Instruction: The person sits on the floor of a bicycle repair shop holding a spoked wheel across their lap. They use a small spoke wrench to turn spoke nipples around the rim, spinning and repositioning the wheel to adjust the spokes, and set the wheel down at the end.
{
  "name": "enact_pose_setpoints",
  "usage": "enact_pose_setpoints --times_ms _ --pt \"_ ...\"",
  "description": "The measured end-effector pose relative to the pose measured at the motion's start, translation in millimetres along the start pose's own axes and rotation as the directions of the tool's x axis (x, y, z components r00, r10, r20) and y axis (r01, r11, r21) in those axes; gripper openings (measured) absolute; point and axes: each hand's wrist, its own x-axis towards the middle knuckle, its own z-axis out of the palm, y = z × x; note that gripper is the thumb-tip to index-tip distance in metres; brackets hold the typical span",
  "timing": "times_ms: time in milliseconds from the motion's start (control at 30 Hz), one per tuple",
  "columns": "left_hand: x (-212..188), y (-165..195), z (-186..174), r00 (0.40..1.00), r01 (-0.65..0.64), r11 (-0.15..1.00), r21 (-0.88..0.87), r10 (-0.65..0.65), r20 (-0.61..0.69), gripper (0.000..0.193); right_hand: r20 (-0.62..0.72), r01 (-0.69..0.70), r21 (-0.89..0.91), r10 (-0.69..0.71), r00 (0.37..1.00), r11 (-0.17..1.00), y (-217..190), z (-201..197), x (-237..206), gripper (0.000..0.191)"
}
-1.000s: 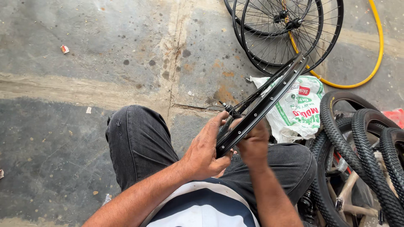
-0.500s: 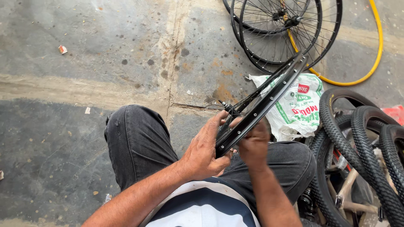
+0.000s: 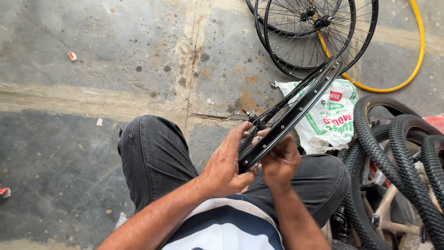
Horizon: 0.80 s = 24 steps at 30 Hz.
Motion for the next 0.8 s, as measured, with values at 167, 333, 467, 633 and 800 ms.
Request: enact_pose_setpoints --times_ms 167,333,467,633,800 --pt "-5.4 -5.0 5.2 1.000 -0.016 1.000 -0.005 0.016 -0.024 0.094 0.297 -0.390 0.275 0.308 0.904 0.879 -16.1 -28.9 13.9 0.025" --pt "-24.0 -14.8 -1.2 0.958 -0.287 0.958 0.017 0.287 -0.006 0.082 0.101 0.061 -0.013 -0.060 0.993 0.998 -3.2 -22.3 -2.3 0.025" --pt "-29.6 -10.5 -10.4 0.980 -0.056 0.974 -0.222 0.096 0.173 0.072 -0.023 0.122 -0.145 -0.127 0.992 0.982 -4.6 -17.9 -3.3 0.026" --pt "1.8 6.3 -7.8 0.971 0.100 0.994 -0.037 -0.090 0.220 0.081 0.112 0.217 -0.356 -0.189 0.975 0.909 -21.6 -26.8 2.2 0.029" --pt "12.0 12.2 -2.8 0.981 -0.177 0.984 0.027 0.174 0.085 0.092 0.164 -0.005 -0.209 0.040 0.986 0.978 -3.7 -34.6 4.0 0.024"
